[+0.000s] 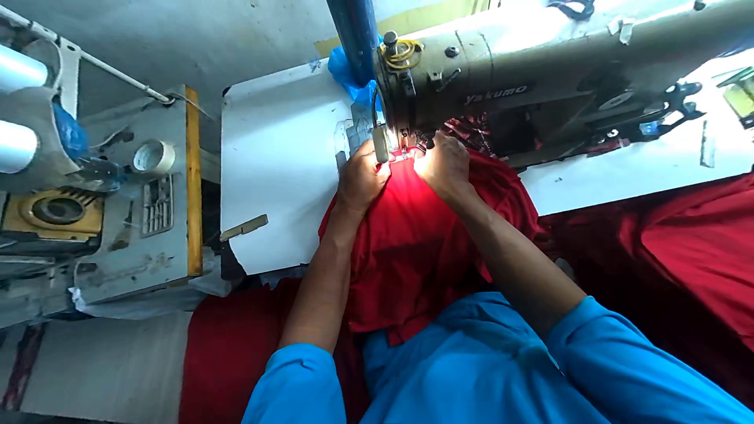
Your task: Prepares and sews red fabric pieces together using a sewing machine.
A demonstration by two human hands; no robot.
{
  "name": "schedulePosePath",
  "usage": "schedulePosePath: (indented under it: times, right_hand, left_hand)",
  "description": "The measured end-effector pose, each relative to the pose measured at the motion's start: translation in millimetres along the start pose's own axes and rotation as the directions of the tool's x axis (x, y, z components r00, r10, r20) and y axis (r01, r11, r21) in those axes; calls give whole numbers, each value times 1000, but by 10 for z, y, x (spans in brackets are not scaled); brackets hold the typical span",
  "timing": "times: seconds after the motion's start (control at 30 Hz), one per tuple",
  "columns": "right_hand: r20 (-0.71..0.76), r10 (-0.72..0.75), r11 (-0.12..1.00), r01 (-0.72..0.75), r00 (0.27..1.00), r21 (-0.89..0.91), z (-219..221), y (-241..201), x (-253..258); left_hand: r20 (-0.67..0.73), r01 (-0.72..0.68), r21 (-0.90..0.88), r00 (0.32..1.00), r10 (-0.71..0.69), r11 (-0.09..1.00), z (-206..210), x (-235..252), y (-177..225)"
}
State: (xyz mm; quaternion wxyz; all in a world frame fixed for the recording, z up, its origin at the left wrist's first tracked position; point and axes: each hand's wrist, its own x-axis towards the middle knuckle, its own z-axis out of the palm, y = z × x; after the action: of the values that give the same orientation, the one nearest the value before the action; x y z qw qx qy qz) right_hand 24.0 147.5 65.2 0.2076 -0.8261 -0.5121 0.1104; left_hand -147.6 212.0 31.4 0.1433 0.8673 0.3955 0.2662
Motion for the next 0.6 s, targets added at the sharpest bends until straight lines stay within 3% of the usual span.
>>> schedulePosePath:
  times: [0.33, 0.5, 0.6]
  right_hand:
    - [-37, -13, 1000, 13, 999, -11, 35, 5, -3]
    - [-32, -25, 1000, 24, 999, -17, 50, -2, -37]
    - [-145, -131, 991, 135, 981, 21, 89, 113, -156]
  left_hand:
    - [125, -260, 12, 959, 256, 966, -188, -54, -245]
    - [58, -307, 67, 951, 304, 949, -126, -134, -237]
    - [35, -326, 91, 945, 324, 941, -105, -146, -235]
